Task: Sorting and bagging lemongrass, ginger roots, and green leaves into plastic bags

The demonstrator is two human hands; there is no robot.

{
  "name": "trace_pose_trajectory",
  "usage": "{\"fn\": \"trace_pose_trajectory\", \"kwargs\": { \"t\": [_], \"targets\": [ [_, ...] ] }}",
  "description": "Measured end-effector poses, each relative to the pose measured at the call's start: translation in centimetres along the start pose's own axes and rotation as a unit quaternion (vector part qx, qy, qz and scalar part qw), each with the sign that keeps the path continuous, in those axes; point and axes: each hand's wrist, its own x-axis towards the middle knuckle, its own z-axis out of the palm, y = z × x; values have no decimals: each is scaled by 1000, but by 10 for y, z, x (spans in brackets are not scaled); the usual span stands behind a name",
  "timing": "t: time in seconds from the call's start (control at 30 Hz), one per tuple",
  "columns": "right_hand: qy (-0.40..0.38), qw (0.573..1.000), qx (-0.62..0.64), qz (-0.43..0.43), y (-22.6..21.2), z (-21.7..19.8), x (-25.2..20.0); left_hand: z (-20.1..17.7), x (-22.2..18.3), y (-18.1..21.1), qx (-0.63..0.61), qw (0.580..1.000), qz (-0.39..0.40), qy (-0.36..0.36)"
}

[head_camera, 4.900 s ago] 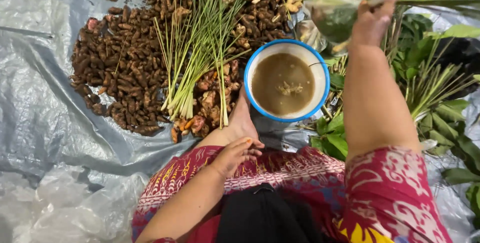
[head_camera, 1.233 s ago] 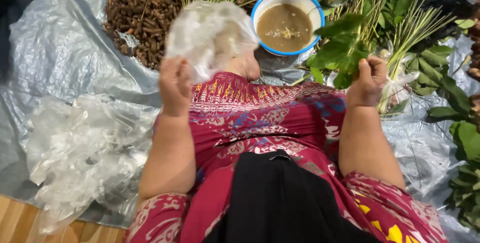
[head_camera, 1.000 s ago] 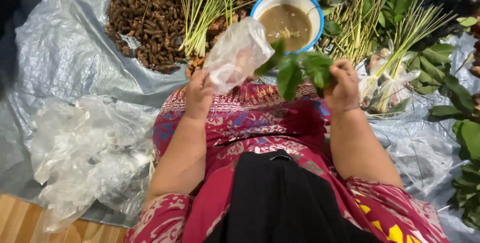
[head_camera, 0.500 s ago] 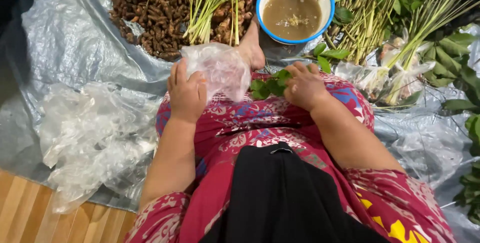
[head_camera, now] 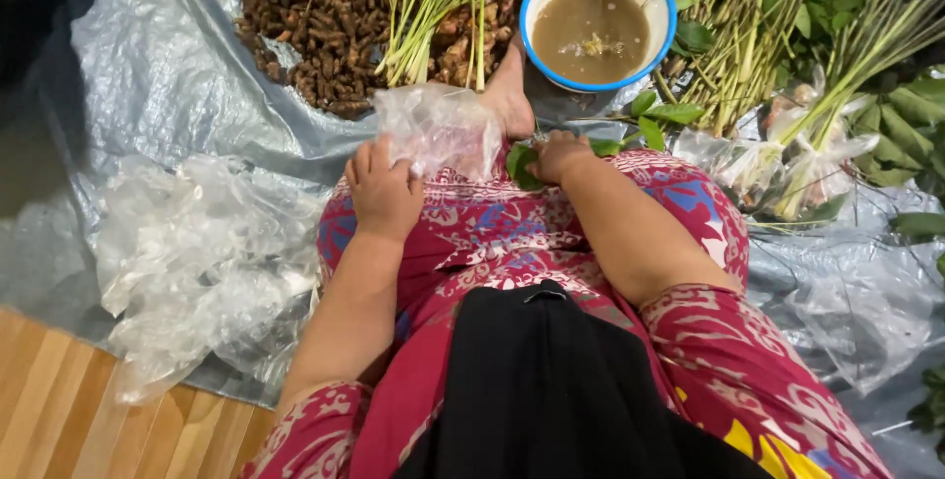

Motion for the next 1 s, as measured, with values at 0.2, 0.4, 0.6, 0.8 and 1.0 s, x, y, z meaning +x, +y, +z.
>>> {"fn": "trace_pose_trajectory", "kwargs": {
  "t": [0.2, 0.4, 0.6, 0.8, 1.0],
  "targets": [
    [98, 992, 71, -36, 25, -19, -33, -7, 25, -2, -59, 993, -33, 101],
    [458, 784, 394, -140, 59, -43, -62, -57, 62, 25, -268, 948, -165, 37],
    [449, 478, 719, -229, 45, -92, -131, -90, 86, 53, -382, 825, -331, -250],
    [500, 353, 738, -284, 10, -139, -208, -59, 70, 89, -503, 774, -231, -309],
    [635, 338, 652, -240, -15, -115, -191, -57, 55, 120, -647, 636, -332, -259]
  ]
}}
